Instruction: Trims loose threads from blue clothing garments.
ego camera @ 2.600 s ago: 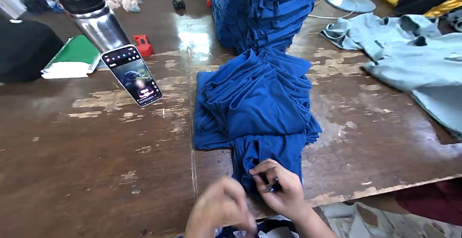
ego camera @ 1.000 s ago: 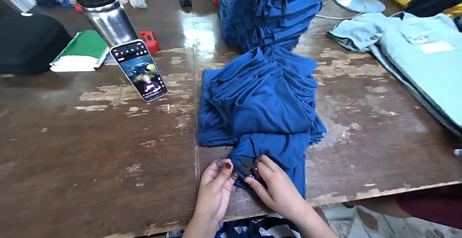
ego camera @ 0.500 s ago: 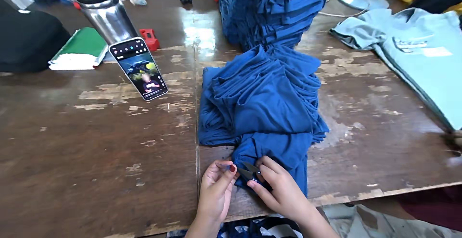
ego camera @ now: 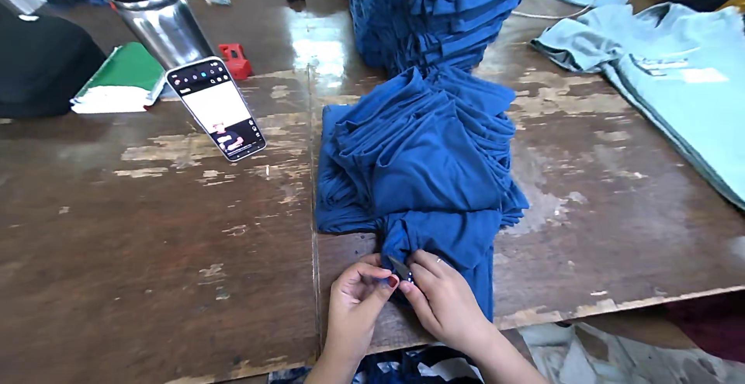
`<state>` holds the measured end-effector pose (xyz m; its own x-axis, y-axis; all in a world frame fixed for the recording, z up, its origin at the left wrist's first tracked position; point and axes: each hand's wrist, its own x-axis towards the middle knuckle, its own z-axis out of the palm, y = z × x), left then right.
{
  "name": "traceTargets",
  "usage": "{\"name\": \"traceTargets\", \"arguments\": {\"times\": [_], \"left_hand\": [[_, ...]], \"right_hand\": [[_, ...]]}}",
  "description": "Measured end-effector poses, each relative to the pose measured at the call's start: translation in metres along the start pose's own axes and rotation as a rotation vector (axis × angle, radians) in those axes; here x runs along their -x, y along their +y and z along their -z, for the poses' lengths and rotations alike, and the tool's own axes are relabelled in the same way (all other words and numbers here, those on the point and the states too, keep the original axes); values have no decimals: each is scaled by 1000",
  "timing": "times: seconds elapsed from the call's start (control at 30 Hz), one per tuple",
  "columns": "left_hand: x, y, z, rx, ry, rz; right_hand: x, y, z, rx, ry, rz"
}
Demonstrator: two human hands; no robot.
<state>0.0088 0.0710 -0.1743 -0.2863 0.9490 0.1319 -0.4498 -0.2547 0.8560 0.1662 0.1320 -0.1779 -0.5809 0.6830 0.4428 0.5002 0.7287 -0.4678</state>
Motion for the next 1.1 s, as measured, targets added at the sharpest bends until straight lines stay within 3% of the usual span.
{"name": "traceTargets", "arguments": {"times": [0.33, 0.47, 0.63, 0.8, 1.1], "left_hand": [[0, 5, -2, 76, 115, 108], [-2, 4, -4, 21, 141, 112], [-3, 0, -3, -55, 49, 22], [-2, 0, -6, -343, -41, -69], [-3, -6, -10, -375, -10, -131]], "right_hand": [[3, 11, 11, -386, 40, -73], [-2, 3, 8, -447, 156, -119], [-15, -14, 4, -468, 271, -149], [-21, -14, 0, -374, 358, -98], [-8, -18, 13, -539, 202, 19]]}}
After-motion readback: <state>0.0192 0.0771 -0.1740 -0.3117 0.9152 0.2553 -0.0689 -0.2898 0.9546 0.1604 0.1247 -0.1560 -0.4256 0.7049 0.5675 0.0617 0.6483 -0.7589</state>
